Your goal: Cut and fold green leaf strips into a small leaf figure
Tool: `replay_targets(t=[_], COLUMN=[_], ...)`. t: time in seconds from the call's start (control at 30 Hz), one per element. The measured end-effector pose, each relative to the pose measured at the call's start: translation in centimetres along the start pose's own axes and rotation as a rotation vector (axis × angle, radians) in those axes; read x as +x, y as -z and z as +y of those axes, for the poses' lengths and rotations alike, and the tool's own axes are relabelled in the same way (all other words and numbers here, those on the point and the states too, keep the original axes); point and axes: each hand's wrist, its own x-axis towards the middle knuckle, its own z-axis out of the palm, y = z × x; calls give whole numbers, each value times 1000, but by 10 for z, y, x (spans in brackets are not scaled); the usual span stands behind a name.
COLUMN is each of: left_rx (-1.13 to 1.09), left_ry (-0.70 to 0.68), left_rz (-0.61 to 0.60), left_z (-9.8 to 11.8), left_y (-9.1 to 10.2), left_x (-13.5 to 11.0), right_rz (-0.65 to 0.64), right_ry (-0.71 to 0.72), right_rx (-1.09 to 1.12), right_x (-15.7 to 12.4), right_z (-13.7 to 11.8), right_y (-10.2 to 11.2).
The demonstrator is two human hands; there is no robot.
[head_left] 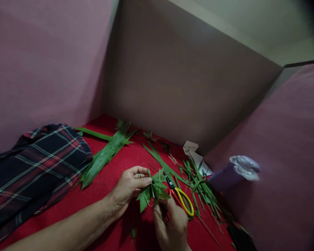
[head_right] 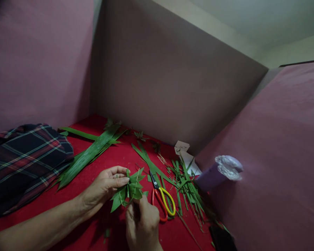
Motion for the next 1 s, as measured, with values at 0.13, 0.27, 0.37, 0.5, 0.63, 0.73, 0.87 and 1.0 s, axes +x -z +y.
replay_targets(t=[0.13, 0.27, 0.37, 0.5, 0.63, 0.73, 0.87, 1.0], left_rx=[-13, -16, -4, 37, 98, 139, 182, 199], left_ry=[1, 4, -1, -14, -57, -82, -133, -161], left_rz=[2, 13, 4, -2, 16, 26, 36, 37], left_z=[-1, -5, -7, -5, 1, 4, 5, 5], left_y=[0, 4, 6, 4, 1, 0, -1, -2], left_x=[1, 4, 5, 4, 0, -3, -6, -7], right_rz=[11, 19, 4, -11, -8, 31, 88, 95], right_ry=[5, 28, 20, 19, 15, -17, -16, -14], right_rx=[-19, -15, -42, -48, 1, 15, -1, -27], right_x=[-1, 0, -1, -2, 1, 2, -1, -2], right_z=[0, -1, 0, 0, -1, -2, -2, -3], right_y=[0, 2, 1, 1, 1, 1, 1, 1])
